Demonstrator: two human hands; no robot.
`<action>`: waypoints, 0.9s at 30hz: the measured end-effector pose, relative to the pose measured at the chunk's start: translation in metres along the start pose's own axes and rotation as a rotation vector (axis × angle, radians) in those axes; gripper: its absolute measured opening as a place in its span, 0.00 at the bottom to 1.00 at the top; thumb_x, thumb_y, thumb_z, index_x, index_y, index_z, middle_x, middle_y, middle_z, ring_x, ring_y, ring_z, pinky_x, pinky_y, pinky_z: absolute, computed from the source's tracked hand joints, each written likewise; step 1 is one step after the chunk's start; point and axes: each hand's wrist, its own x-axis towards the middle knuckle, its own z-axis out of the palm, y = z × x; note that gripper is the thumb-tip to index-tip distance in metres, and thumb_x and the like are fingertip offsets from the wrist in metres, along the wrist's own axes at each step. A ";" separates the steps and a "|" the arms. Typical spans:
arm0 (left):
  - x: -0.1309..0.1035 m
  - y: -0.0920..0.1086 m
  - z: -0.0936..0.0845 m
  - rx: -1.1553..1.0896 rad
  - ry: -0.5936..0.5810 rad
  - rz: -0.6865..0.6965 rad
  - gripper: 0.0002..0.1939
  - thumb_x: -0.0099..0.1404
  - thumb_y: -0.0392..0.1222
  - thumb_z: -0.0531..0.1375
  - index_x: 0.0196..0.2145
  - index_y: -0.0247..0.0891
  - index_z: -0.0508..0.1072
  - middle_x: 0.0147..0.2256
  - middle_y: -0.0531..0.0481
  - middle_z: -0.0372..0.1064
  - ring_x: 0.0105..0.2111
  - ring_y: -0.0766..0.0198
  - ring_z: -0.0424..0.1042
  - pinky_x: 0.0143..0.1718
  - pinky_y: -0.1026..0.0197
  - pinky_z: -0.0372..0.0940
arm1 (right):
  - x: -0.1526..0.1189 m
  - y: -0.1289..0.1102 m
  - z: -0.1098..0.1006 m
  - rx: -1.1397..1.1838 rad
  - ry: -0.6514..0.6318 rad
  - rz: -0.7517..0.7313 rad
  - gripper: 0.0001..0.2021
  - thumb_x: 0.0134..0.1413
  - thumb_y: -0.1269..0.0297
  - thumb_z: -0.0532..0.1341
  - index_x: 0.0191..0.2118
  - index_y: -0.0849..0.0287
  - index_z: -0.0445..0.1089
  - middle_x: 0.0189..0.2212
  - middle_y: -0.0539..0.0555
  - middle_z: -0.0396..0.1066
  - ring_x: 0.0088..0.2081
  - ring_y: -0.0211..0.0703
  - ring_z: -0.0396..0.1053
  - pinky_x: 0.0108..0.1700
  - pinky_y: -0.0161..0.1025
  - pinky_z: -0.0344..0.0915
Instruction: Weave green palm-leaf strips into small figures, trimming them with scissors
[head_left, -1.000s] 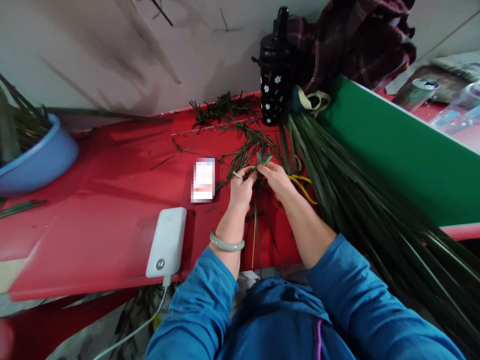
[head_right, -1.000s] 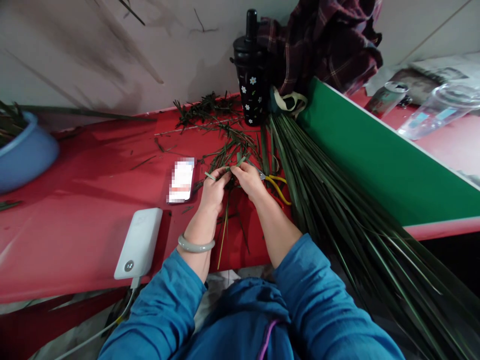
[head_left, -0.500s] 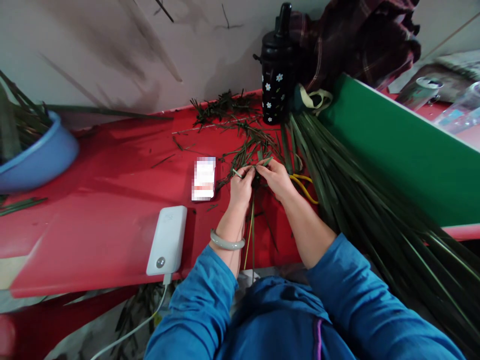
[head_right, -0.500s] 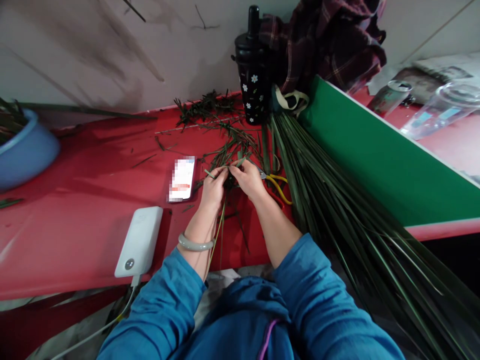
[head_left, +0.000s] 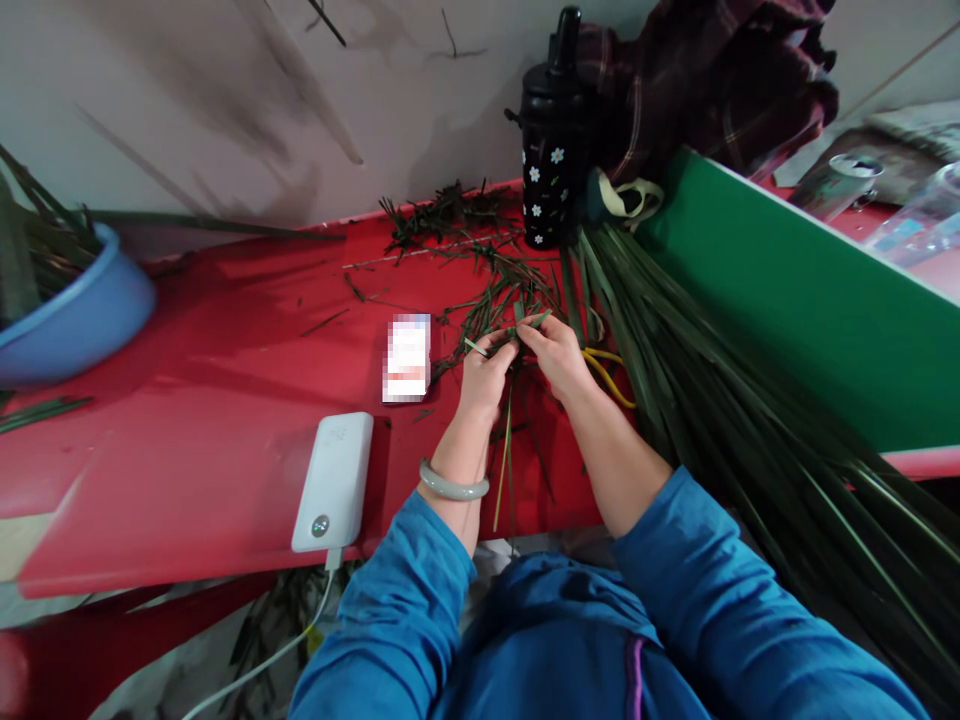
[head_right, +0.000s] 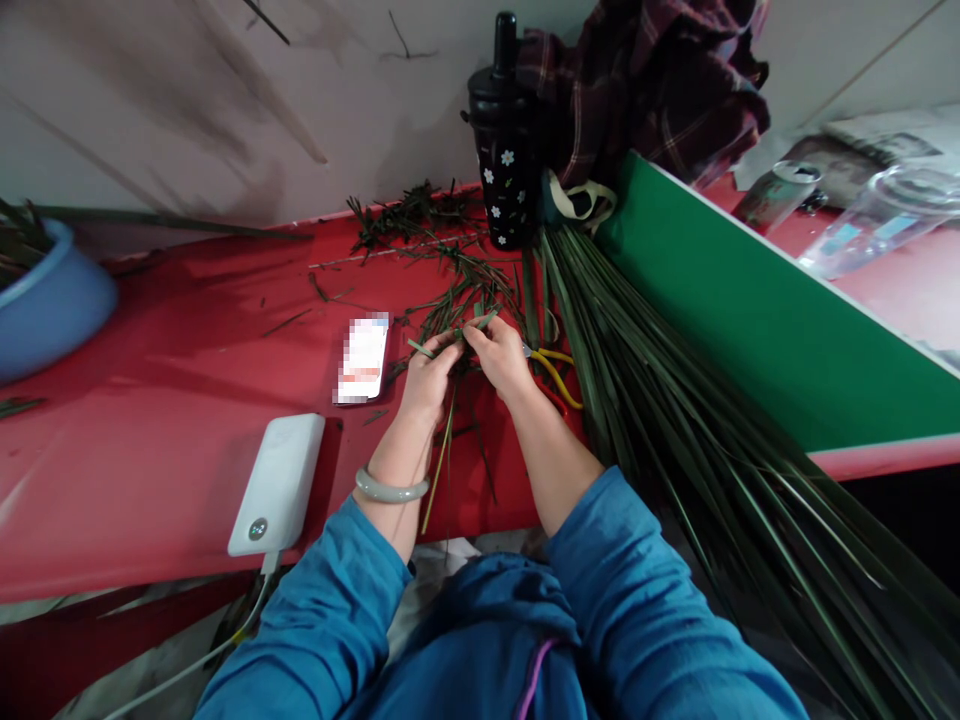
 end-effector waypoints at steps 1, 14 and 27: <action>0.000 0.000 0.001 -0.021 -0.001 -0.005 0.09 0.47 0.35 0.59 0.29 0.35 0.72 0.28 0.52 0.71 0.30 0.68 0.68 0.39 0.62 0.61 | 0.000 0.000 0.000 0.003 0.001 -0.002 0.07 0.40 0.61 0.58 0.25 0.59 0.65 0.21 0.46 0.64 0.25 0.32 0.60 0.31 0.33 0.58; -0.003 0.005 0.001 -0.048 0.034 0.011 0.06 0.45 0.34 0.60 0.26 0.36 0.73 0.25 0.54 0.71 0.28 0.69 0.67 0.38 0.63 0.61 | 0.002 0.001 0.000 -0.010 -0.030 -0.008 0.07 0.39 0.64 0.58 0.26 0.61 0.66 0.21 0.46 0.65 0.25 0.32 0.61 0.31 0.34 0.60; 0.002 0.001 -0.003 0.076 0.115 0.126 0.06 0.48 0.39 0.60 0.25 0.36 0.72 0.24 0.54 0.68 0.28 0.69 0.65 0.35 0.65 0.60 | 0.002 0.006 0.001 -0.102 -0.068 -0.071 0.07 0.40 0.64 0.58 0.28 0.61 0.66 0.22 0.46 0.65 0.25 0.33 0.61 0.31 0.33 0.60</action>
